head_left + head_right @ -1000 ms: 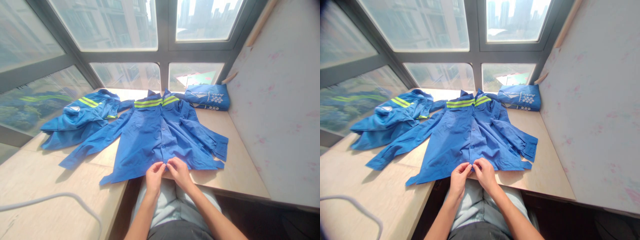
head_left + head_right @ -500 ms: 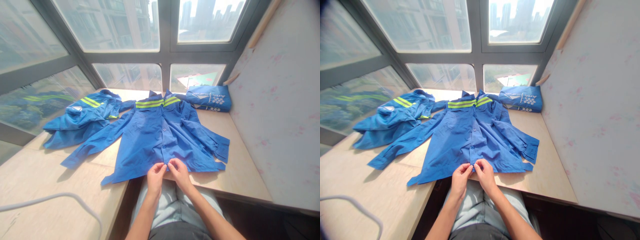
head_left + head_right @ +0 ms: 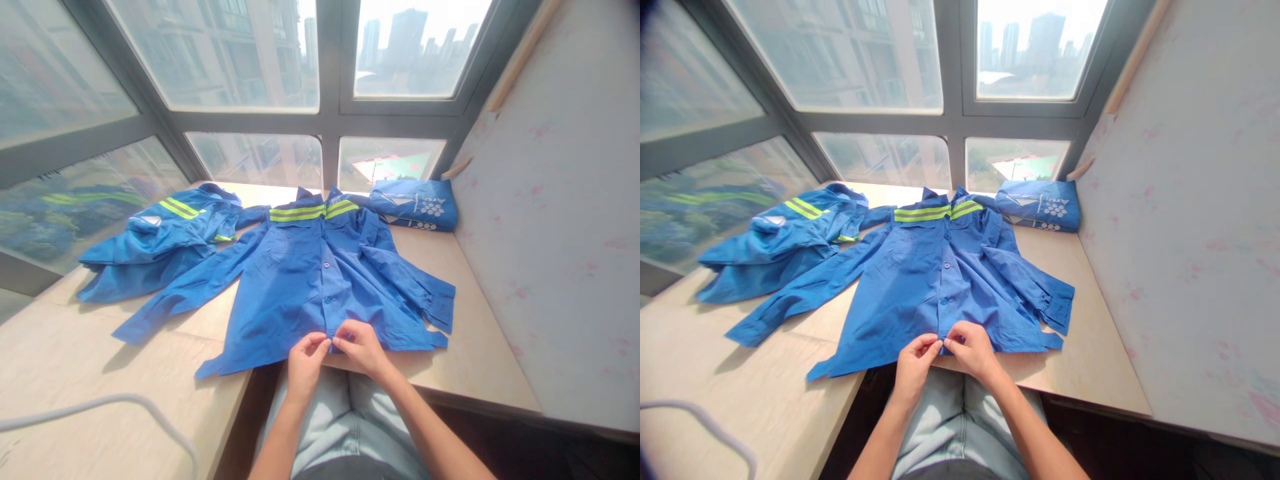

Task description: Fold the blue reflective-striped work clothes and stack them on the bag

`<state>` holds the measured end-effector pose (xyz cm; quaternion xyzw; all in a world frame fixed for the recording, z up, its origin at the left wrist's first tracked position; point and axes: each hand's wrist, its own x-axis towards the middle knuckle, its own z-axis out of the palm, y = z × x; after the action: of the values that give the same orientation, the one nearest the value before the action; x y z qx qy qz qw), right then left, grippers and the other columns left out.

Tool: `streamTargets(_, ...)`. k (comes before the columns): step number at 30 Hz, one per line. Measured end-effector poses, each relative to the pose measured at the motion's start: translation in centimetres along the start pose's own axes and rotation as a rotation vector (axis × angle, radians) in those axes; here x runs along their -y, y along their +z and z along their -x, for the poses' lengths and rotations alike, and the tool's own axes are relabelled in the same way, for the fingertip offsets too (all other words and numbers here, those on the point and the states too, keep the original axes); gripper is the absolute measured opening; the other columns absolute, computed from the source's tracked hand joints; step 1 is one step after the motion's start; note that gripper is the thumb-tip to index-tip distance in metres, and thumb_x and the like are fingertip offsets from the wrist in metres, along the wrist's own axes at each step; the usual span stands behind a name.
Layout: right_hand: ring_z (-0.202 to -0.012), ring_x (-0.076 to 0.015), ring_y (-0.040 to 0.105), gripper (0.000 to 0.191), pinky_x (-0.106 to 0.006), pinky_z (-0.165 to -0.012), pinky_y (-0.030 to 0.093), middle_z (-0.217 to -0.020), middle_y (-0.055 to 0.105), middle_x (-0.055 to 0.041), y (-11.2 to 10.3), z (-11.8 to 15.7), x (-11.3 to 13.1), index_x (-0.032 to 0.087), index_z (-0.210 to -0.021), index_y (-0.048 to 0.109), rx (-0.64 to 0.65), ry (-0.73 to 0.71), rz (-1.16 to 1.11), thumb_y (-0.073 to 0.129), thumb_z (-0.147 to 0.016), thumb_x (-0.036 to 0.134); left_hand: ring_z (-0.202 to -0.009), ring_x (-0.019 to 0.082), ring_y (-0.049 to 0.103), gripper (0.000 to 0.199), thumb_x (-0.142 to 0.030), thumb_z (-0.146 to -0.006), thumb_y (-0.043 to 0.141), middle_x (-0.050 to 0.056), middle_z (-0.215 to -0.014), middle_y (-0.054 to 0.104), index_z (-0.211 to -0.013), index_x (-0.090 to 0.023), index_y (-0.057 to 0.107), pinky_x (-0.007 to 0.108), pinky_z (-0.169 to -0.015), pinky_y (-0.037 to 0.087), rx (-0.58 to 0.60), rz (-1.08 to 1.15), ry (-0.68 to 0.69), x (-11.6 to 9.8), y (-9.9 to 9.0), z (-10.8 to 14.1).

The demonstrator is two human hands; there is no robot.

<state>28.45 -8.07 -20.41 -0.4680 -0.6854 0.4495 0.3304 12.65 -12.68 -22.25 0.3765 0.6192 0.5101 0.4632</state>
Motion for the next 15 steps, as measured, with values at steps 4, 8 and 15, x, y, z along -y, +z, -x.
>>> streamTargets(4, -0.062, -0.0136, 0.052, 0.023, -0.025, -0.062, 0.039, -0.062, 0.061, 0.0014, 1.1, -0.1, -0.2, 0.019, -0.066, 0.065, -0.074, 0.218, -0.371, 0.071, -0.073, 0.039, -0.080, 0.020, 0.069, 0.032, -0.042, -0.071, 0.081, 0.007, -0.085, 0.076, -0.087, -0.015, 0.075, 0.029, -0.079, 0.054, -0.022, 0.063, -0.040, 0.3, -0.1, -0.1)
streamTargets(8, -0.059, -0.0128, 0.049, 0.025, -0.025, -0.060, 0.039, -0.059, 0.058, 0.0024, 1.5, -0.3, 0.5, 0.019, -0.065, 0.063, -0.079, 0.355, -0.605, 0.075, -0.063, 0.041, -0.078, 0.018, 0.068, 0.031, -0.042, -0.074, 0.079, 0.005, -0.084, 0.075, -0.088, -0.015, 0.074, 0.028, -0.077, 0.053, -0.011, 0.049, -0.002, 0.2, -0.1, 0.0)
streamTargets(15, -0.058, -0.0130, 0.051, 0.021, -0.025, -0.059, 0.039, -0.058, 0.058, 0.0026, 1.4, -0.2, 0.3, 0.019, -0.071, 0.062, 0.025, 0.442, -0.581, 0.068, -0.070, 0.039, -0.082, 0.021, 0.070, 0.018, -0.035, -0.083, 0.066, 0.006, -0.088, 0.074, -0.086, -0.019, 0.073, 0.031, -0.078, 0.055, 0.010, -0.318, 0.262, -0.6, -0.5, -0.1)
